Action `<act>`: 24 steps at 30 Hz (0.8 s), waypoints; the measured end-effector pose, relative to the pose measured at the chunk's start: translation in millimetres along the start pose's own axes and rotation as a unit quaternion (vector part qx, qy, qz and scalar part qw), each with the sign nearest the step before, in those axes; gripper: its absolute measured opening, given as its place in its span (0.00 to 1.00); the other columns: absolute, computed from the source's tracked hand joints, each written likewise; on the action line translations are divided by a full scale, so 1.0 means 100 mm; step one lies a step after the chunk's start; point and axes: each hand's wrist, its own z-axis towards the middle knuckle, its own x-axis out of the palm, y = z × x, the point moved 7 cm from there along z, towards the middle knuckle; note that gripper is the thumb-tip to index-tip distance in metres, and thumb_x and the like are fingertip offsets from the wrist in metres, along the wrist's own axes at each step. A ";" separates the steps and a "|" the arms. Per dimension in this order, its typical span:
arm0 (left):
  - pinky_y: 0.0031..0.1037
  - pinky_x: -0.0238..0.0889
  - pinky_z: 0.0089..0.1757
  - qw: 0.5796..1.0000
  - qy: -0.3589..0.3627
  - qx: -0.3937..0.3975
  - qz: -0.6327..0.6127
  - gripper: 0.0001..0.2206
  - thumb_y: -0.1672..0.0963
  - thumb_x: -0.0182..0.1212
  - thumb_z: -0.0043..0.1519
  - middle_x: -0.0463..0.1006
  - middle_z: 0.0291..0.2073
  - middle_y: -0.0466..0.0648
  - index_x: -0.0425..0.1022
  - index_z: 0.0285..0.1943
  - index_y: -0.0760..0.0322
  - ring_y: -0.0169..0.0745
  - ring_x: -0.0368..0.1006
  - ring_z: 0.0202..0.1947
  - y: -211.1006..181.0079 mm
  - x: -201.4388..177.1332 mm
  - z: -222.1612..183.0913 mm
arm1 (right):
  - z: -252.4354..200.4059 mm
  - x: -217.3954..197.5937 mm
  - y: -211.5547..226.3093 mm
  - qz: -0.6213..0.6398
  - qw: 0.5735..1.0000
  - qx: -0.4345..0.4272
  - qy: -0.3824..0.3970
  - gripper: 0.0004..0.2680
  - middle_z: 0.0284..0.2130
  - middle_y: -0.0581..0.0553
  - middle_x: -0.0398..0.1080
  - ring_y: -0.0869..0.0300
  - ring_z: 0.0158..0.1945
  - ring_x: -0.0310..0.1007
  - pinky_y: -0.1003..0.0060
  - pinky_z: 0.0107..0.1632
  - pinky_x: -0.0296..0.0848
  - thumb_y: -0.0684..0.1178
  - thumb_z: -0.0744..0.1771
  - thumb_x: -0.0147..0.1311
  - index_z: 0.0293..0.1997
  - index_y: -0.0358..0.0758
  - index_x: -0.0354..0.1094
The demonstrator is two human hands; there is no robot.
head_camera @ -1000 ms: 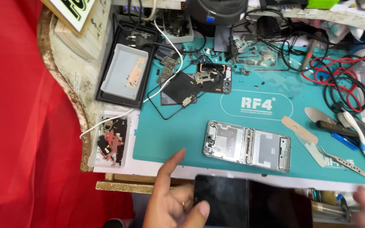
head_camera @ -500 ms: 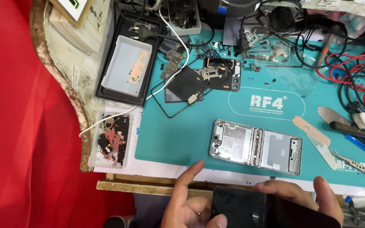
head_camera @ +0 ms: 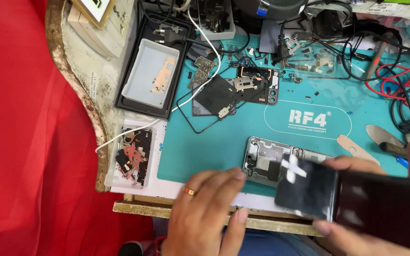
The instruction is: Disassembling a foldable smartphone and testing a replacement screen using tweezers and manual manipulation.
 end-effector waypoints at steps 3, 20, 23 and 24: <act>0.52 0.61 0.48 0.982 0.130 0.089 0.108 0.16 0.58 0.57 0.62 0.72 0.64 0.52 0.75 0.60 0.63 0.59 0.66 0.61 0.06 0.18 0.02 | 0.16 -0.12 -0.31 -0.033 0.995 -0.081 0.045 0.54 0.54 0.27 0.68 0.49 0.68 0.64 0.52 0.77 0.60 0.30 0.51 0.62 0.80 0.56 0.18; 0.38 0.62 0.37 0.993 0.027 0.099 0.055 0.10 0.61 0.48 0.66 0.78 0.37 0.49 0.78 0.46 0.68 0.47 0.72 0.36 0.26 -0.05 0.13 | 0.24 0.21 -0.23 -0.148 0.969 -0.127 0.150 0.51 0.54 0.33 0.70 0.46 0.64 0.68 0.46 0.73 0.51 0.38 0.53 0.67 0.79 0.54 0.22; 0.37 0.63 0.36 0.993 0.013 0.099 0.066 0.08 0.61 0.50 0.66 0.77 0.35 0.48 0.77 0.45 0.67 0.46 0.71 0.35 0.28 -0.02 0.15 | 0.23 0.23 -0.23 -0.168 0.974 -0.096 0.117 0.53 0.53 0.34 0.71 0.47 0.64 0.68 0.47 0.74 0.49 0.39 0.51 0.68 0.79 0.50 0.22; 0.36 0.64 0.36 0.992 0.003 0.100 0.081 0.06 0.61 0.52 0.66 0.77 0.33 0.48 0.77 0.44 0.66 0.45 0.71 0.34 0.28 -0.01 0.15 | 0.23 0.23 -0.22 -0.190 0.972 -0.100 0.099 0.54 0.52 0.35 0.72 0.48 0.64 0.69 0.47 0.77 0.46 0.40 0.49 0.69 0.78 0.48 0.23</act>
